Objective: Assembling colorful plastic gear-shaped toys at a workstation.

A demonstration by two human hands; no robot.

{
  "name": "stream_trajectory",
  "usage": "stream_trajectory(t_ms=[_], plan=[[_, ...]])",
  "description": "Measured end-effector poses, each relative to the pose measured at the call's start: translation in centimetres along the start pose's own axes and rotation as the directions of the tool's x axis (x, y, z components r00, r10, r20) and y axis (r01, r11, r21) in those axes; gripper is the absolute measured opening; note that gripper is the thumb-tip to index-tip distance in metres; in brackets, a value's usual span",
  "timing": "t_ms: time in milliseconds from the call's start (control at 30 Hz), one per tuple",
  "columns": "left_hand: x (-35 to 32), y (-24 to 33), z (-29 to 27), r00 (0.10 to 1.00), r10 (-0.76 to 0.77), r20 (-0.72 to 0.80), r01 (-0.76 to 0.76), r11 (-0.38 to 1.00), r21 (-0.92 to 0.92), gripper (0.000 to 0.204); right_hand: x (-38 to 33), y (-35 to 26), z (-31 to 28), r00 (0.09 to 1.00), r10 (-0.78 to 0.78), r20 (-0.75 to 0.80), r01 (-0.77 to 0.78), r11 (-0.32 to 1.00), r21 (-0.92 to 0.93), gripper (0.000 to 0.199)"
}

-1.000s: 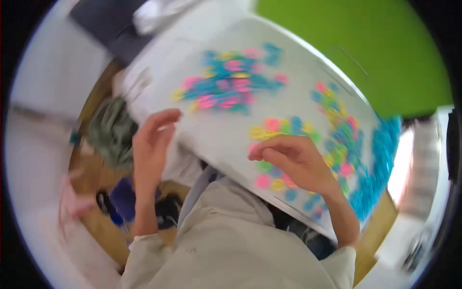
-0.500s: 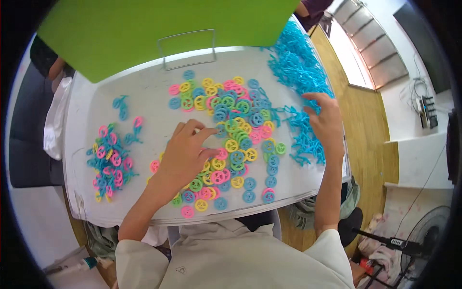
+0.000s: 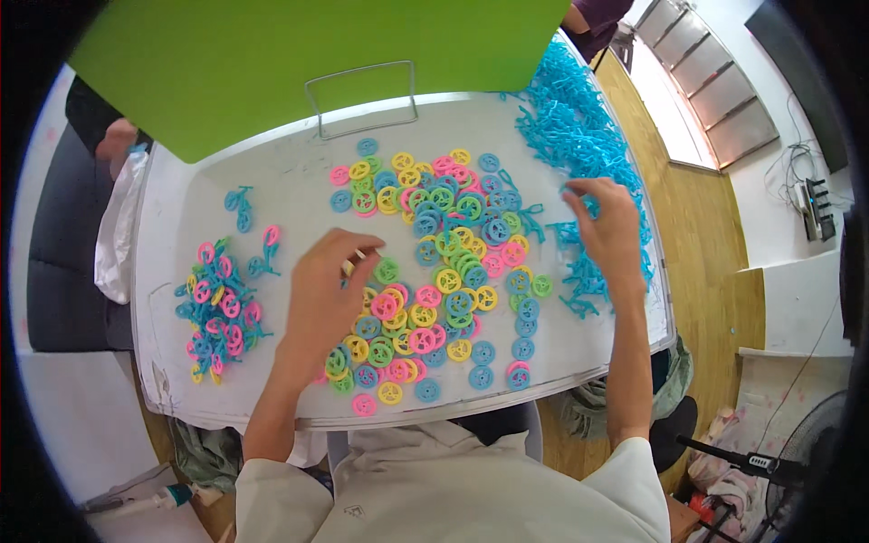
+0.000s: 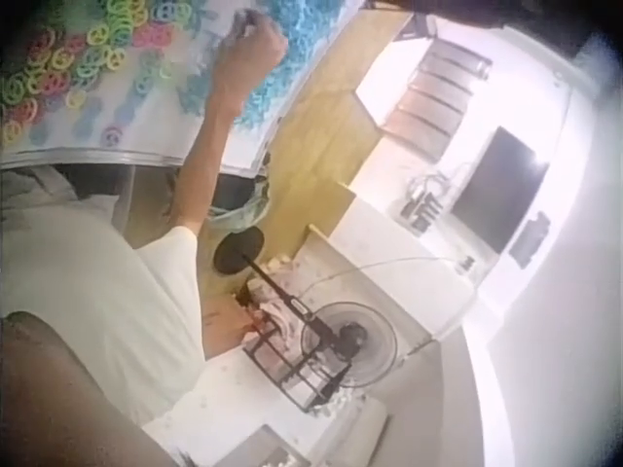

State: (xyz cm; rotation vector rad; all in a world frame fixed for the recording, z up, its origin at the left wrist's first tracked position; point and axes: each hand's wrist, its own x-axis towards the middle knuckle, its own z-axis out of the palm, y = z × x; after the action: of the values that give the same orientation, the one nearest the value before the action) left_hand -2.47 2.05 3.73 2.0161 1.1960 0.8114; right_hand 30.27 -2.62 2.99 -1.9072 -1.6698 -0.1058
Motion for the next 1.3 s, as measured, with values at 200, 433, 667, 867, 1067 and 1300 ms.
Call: stream_trajectory(t_ms=[200, 433, 667, 867, 1067, 1300], plan=[[-3.3, -0.1, -4.7, 0.996, -0.048, -0.081, 0.068, 0.963, 0.259, 0.023, -0.2, -2.8, 0.7, 0.956, 0.275, 0.098, -0.251, 0.600, 0.760, 0.023], [-11.0, -1.7, -3.7, 0.977, -0.214, -0.003, 0.196, 0.887, 0.419, 0.072, -0.6, -5.8, 3.4, 0.826, -0.022, 0.563, -0.558, -0.170, 0.813, 0.020], [-8.8, -1.6, 0.0, 0.970, -0.240, -0.038, 0.243, 0.966, 0.089, 0.069, -1.5, -6.7, 3.5, 0.756, -0.039, 0.654, -0.630, -0.318, 0.709, 0.024], [-6.3, -1.3, 1.4, 0.981, -0.183, -0.070, 0.183, 0.983, -0.007, 0.050, -1.8, -7.1, 4.0, 0.755, 0.039, 0.655, -0.603, -0.350, 0.717, 0.032], [-3.9, -2.1, 2.0, 0.984, 0.043, -0.174, 0.020, 0.939, 0.343, 0.032, -2.5, -8.2, 4.4, 0.857, 0.013, 0.516, -0.512, 0.140, 0.847, 0.030], [-0.1, 1.1, 1.2, 0.995, -0.093, -0.046, 0.074, 0.950, -0.304, 0.013, -2.8, -9.3, 3.9, 0.935, -0.063, 0.348, -0.312, 0.315, 0.896, 0.023]])
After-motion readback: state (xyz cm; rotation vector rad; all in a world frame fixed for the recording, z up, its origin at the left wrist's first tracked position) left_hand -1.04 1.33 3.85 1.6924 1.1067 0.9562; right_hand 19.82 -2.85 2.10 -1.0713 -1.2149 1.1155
